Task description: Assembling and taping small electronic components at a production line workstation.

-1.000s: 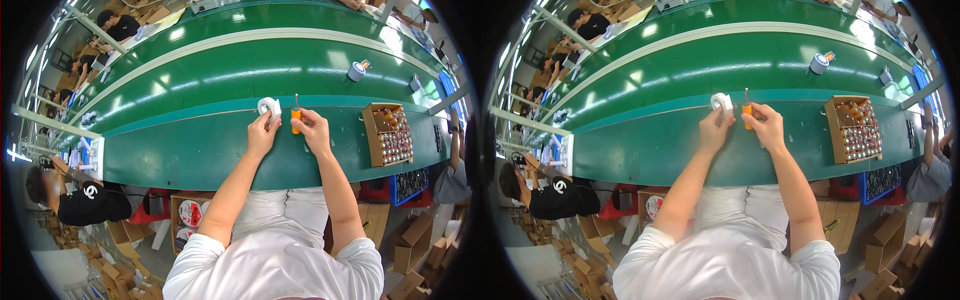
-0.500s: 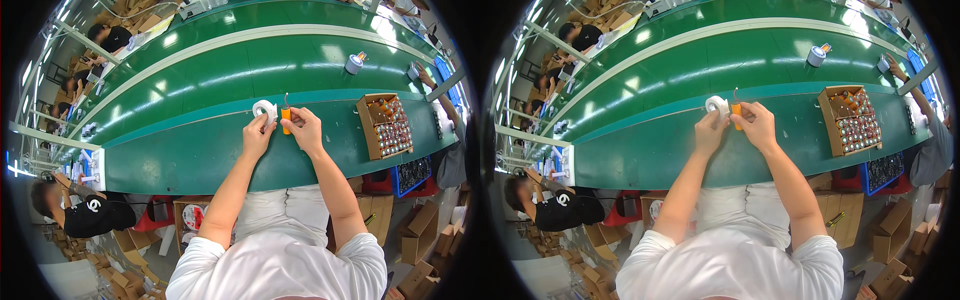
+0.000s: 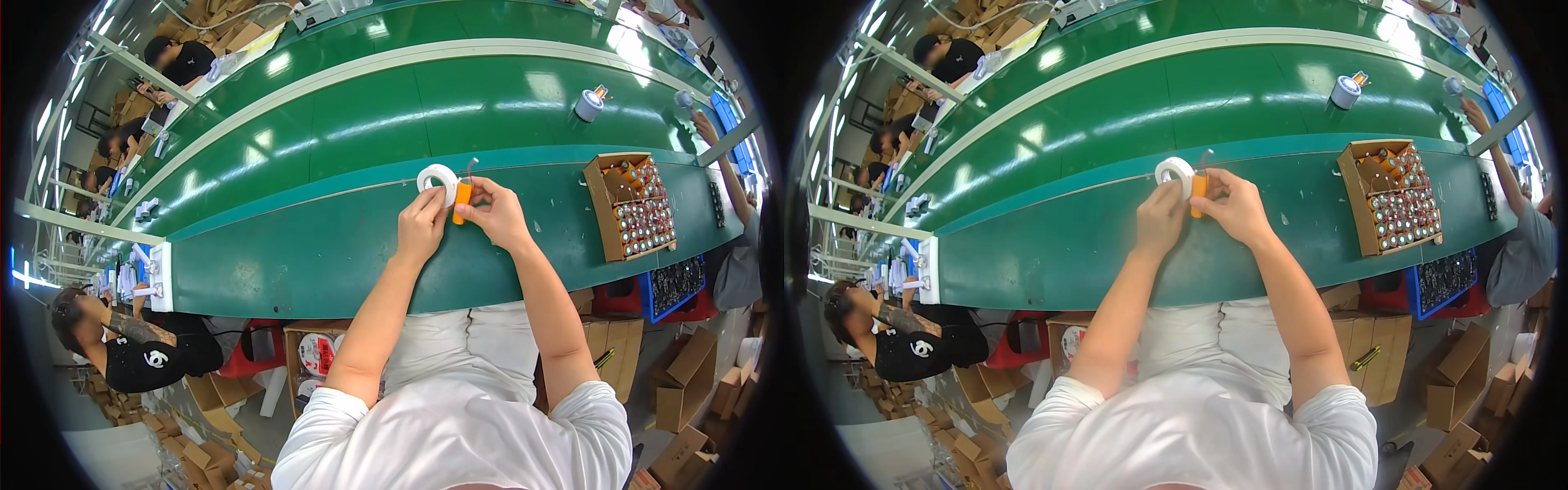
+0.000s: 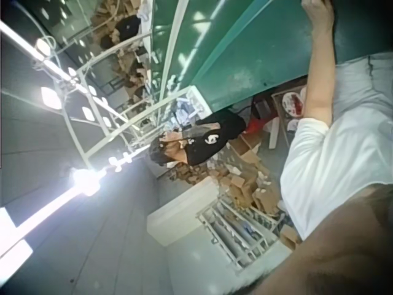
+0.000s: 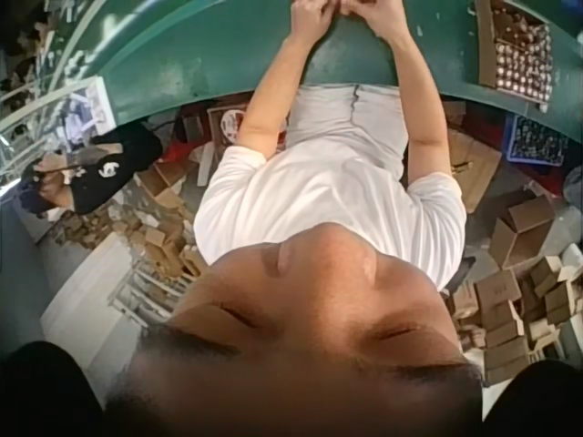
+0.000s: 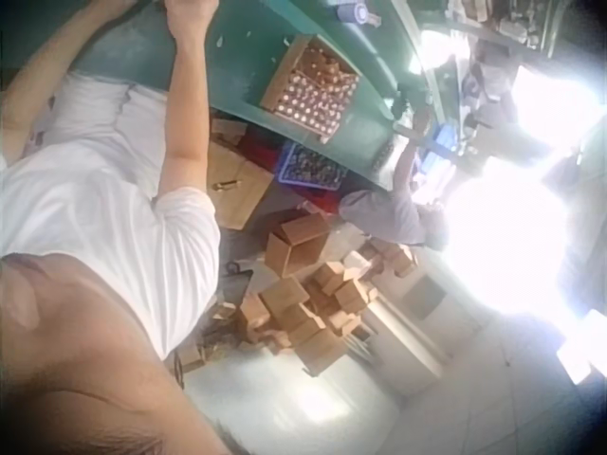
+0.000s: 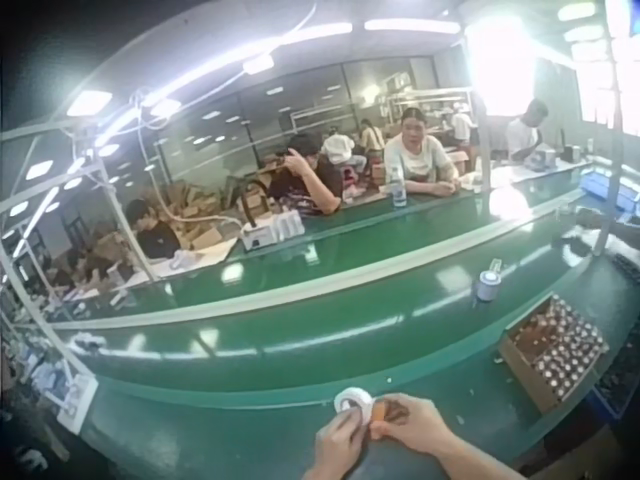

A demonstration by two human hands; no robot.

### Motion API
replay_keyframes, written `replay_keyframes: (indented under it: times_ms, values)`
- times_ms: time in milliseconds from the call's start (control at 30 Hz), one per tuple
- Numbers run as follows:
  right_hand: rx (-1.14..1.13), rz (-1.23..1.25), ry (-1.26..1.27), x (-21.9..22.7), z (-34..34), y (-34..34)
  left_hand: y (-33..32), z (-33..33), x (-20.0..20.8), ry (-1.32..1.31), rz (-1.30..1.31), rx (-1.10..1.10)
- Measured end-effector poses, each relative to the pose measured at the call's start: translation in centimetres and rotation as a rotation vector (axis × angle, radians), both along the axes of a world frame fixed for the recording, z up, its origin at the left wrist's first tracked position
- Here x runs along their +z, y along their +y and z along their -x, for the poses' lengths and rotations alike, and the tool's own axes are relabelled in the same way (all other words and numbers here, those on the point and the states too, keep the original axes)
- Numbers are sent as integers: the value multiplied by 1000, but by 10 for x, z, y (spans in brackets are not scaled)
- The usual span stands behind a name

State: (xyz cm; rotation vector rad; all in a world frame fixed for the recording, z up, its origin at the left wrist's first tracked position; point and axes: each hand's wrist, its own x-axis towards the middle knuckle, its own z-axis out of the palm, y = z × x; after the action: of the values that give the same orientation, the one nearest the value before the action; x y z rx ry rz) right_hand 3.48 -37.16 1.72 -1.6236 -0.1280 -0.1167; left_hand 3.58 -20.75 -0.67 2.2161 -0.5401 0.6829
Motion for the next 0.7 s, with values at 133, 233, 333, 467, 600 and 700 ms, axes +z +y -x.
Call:
replay_keyframes:
  times_ms: [133,233,333,467,600,700]
  values:
    - [45,112,75,18,8,-3,-2,4,2,39,18,-25]
    - [-32,-25,72,13,8,-6,-5,8,9,226,55,28]
    - [-138,-166,-35,5,4,-13,-4,8,9,292,24,27]
    - [-309,-288,-112,3,-2,-18,-6,10,7,211,-74,-110]
    - [-361,-322,-102,-6,-8,-15,-7,10,3,134,-74,-237]
    - [-297,-258,-124,-23,-12,-9,-7,7,-4,113,-63,-280]
